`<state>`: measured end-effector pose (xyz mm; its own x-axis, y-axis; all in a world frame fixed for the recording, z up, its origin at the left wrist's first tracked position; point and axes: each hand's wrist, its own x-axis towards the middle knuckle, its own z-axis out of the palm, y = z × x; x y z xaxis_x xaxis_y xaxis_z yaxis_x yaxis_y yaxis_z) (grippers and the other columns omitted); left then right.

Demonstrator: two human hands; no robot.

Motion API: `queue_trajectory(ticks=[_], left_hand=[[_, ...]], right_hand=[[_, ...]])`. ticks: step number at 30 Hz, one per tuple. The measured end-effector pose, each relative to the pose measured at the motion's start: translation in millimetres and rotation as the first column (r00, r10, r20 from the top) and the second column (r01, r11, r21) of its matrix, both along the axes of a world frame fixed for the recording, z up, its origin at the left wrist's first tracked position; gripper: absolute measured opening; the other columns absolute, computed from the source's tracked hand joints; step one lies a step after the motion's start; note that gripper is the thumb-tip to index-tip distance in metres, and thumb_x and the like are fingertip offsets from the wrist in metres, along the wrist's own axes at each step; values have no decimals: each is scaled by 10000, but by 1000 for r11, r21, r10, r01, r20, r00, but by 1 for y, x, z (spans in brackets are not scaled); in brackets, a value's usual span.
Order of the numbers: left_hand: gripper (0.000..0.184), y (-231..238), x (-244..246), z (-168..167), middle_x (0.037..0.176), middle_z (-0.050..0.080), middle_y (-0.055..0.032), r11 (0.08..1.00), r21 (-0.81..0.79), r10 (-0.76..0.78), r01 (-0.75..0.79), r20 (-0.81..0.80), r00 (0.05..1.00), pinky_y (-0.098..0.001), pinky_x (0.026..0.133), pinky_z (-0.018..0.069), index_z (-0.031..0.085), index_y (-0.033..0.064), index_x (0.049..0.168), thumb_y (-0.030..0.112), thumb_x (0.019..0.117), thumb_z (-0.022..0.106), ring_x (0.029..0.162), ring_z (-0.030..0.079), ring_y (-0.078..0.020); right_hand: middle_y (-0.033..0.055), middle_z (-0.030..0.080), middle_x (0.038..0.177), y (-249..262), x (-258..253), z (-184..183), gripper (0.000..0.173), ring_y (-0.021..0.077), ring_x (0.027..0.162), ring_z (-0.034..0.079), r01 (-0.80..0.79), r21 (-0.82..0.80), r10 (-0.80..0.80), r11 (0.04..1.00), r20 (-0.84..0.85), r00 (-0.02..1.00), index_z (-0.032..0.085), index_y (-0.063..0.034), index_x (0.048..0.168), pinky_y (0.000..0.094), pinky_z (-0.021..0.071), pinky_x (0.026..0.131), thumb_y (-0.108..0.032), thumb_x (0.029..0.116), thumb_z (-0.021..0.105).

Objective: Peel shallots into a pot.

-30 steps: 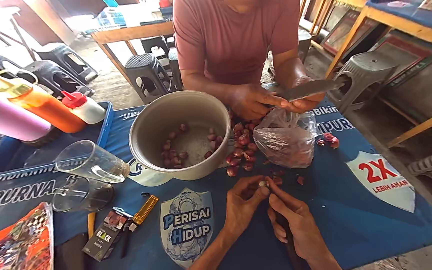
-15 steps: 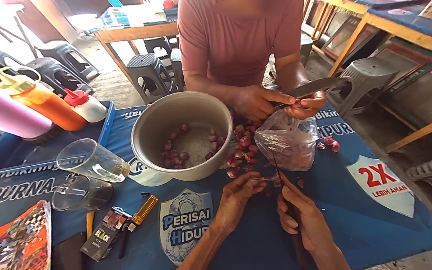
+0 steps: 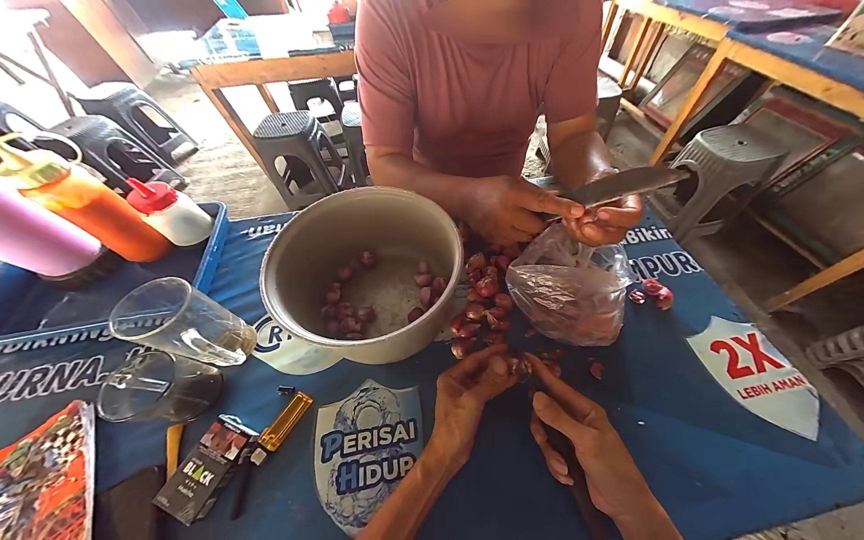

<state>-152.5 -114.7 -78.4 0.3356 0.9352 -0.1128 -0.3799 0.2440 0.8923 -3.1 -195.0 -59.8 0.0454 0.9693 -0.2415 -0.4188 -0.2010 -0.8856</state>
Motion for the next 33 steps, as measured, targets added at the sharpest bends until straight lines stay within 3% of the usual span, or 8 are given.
queue_trajectory(ticks=[3, 9, 20, 24, 28, 33], left_hand=[[210, -3, 2, 0, 988, 753, -92, 998, 43, 54, -52, -29, 998, -310, 850, 611, 694, -75, 1147, 9, 961, 644, 882, 731, -157], [187, -1, 1, -5, 906, 748, -59, 996, 64, 59, -56, -34, 998, -241, 751, 579, 730, -48, 1103, 8, 932, 679, 782, 688, -90], [204, -10, 4, -4, 894, 754, -42, 976, 208, 92, -70, -99, 991, -226, 710, 598, 726, -55, 1089, 10, 896, 728, 747, 701, -72], [245, -13, 6, -9, 946, 740, -61, 930, 352, 167, -108, -143, 975, -228, 739, 614, 728, -60, 1091, 25, 865, 770, 784, 708, -78], [275, -11, 4, -16, 964, 727, -69, 876, 473, 214, -97, -201, 956, -221, 735, 613, 739, -47, 1098, 87, 864, 792, 788, 701, -73], [260, -11, 5, -14, 963, 737, -58, 900, 429, 185, -77, -214, 959, -221, 738, 606, 715, -50, 1114, 89, 898, 755, 792, 703, -69]], right_hand=[[8, 613, 736, 0, -1, 0, 570, 45, 436, 498, -40, 38, 38, 998, 44, 998, 385, -92, 1580, 175, 432, 362, -126, 1029, 525], [5, 605, 715, 2, 2, 1, 584, 51, 432, 496, -73, 23, 71, 997, 94, 993, 376, -102, 1585, 180, 432, 362, -133, 1023, 534], [13, 584, 648, 3, 2, 6, 500, 48, 400, 493, -8, -141, 3, 990, -37, 999, 481, -82, 1506, 183, 423, 340, -144, 1013, 536], [21, 580, 641, 6, 0, 3, 459, 47, 394, 488, -2, -178, -24, 984, -143, 989, 505, -93, 1490, 181, 418, 337, -156, 1036, 513], [-1, 566, 644, 8, 3, -4, 430, 32, 400, 497, -98, -176, 35, 980, -329, 944, 472, -149, 1480, 164, 434, 354, -216, 1055, 470], [-4, 570, 668, 12, 8, -6, 422, 33, 415, 508, -136, -153, 76, 979, -345, 935, 495, -148, 1449, 162, 445, 364, -237, 1038, 535]])
